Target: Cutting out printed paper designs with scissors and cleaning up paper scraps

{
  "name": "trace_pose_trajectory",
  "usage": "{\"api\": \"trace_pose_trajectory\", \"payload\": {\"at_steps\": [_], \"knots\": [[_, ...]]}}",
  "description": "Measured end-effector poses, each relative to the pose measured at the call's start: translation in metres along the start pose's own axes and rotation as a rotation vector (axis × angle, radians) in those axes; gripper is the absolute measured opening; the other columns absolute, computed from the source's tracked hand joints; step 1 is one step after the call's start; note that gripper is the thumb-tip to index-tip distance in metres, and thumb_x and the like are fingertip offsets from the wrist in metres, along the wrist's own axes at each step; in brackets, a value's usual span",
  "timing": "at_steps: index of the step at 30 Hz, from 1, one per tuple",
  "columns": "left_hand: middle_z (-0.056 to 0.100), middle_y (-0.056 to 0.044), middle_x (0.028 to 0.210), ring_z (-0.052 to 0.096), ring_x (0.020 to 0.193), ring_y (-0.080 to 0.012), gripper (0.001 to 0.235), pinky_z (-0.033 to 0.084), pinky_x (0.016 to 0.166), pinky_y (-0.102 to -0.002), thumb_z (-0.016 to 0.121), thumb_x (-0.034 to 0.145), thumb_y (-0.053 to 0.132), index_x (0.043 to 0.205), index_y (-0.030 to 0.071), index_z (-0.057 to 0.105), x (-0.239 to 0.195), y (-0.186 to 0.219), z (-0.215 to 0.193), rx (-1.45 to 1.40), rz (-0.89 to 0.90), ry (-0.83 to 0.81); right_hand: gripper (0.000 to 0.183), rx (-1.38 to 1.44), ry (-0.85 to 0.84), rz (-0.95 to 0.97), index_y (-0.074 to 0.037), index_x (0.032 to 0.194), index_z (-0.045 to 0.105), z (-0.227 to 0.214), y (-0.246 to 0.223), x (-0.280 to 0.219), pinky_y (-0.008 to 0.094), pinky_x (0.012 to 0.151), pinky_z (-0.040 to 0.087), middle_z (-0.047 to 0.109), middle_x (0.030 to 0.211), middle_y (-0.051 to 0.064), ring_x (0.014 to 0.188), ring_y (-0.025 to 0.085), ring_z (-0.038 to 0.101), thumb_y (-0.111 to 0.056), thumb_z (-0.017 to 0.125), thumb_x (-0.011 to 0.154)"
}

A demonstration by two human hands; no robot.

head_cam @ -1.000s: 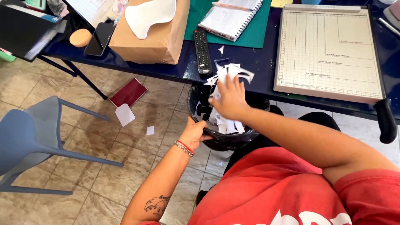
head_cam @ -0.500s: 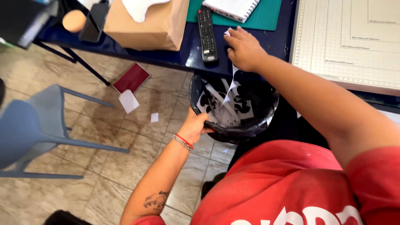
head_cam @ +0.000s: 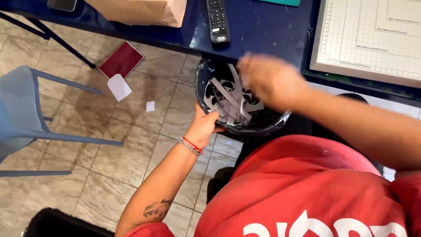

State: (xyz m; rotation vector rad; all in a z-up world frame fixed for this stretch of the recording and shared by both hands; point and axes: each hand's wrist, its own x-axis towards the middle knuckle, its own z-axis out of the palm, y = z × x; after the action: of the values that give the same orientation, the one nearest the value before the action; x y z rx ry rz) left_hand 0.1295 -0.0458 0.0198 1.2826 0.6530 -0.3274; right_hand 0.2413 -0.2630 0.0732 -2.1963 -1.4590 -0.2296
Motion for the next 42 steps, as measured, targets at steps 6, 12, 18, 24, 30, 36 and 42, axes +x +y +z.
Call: {"api": "trace_pose_trajectory", "payload": {"at_steps": [6,12,18,24,30,36,42], "knots": [[0.060,-0.009,0.131,0.068,0.100,-0.0292,0.074,0.061,0.061,-0.051,0.054,0.073,0.009,0.142,0.025,0.032,0.000,-0.014,0.011,0.006,0.111,-0.012,0.089,-0.324,-0.017,0.940,0.011,0.158,0.034,-0.020,0.074,0.041,0.067,0.120,0.000,0.003,0.166,0.031,0.148,0.051,-0.010,-0.060,0.044,0.105],[0.059,-0.008,0.132,0.066,0.104,-0.0271,0.074,0.062,0.074,-0.052,0.046,0.076,0.004,0.145,0.025,0.030,-0.003,-0.014,0.012,0.008,0.037,0.009,0.099,-0.173,-0.136,1.236,0.002,0.161,0.024,0.016,0.060,0.033,0.063,0.122,0.001,0.005,0.169,0.029,0.153,0.052,-0.004,-0.074,0.033,0.097],[0.034,-0.029,0.157,0.057,0.119,-0.0586,0.097,0.057,0.075,-0.072,0.054,0.076,-0.004,0.159,0.019,0.010,0.001,-0.021,0.016,-0.059,0.107,0.032,0.066,-0.037,0.094,0.248,0.009,0.140,0.057,0.058,-0.048,-0.022,0.058,0.113,0.038,0.050,0.148,0.035,0.139,0.054,0.045,-0.030,0.074,0.090],[0.046,-0.026,0.146,0.062,0.108,-0.0529,0.090,0.059,0.069,-0.070,0.054,0.075,-0.003,0.156,0.018,0.020,-0.002,-0.021,0.013,-0.089,0.135,0.040,0.013,-0.217,-0.048,0.421,-0.024,0.097,0.078,0.004,0.027,0.024,0.036,0.085,0.058,0.075,0.095,-0.004,0.095,0.019,0.073,-0.027,0.066,0.095],[0.070,-0.007,0.122,0.071,0.096,-0.0258,0.067,0.060,0.053,-0.050,0.061,0.072,0.007,0.136,0.020,0.050,0.013,-0.029,0.006,-0.055,0.187,0.005,0.042,-0.534,0.251,0.718,0.008,0.106,0.067,-0.003,0.235,0.056,0.056,0.103,0.041,0.052,0.129,0.034,0.119,0.051,0.048,-0.034,0.067,0.105],[0.058,-0.010,0.140,0.060,0.124,-0.0266,0.085,0.063,0.085,-0.047,0.050,0.072,0.001,0.153,0.021,0.035,0.004,-0.015,0.000,-0.022,0.143,0.026,0.091,-0.262,0.054,1.208,0.004,0.163,0.018,-0.013,0.258,0.084,0.052,0.126,0.001,0.001,0.168,0.032,0.155,0.046,-0.006,-0.057,0.043,0.099],[0.061,-0.011,0.127,0.066,0.089,-0.0270,0.083,0.060,0.057,-0.044,0.044,0.075,-0.001,0.150,0.031,0.030,0.024,-0.027,-0.008,-0.073,0.049,-0.001,0.087,-0.325,-0.103,1.321,-0.001,0.164,0.013,-0.009,0.259,0.087,0.051,0.126,0.002,0.003,0.169,0.032,0.157,0.043,0.002,-0.059,0.027,0.100]]}}
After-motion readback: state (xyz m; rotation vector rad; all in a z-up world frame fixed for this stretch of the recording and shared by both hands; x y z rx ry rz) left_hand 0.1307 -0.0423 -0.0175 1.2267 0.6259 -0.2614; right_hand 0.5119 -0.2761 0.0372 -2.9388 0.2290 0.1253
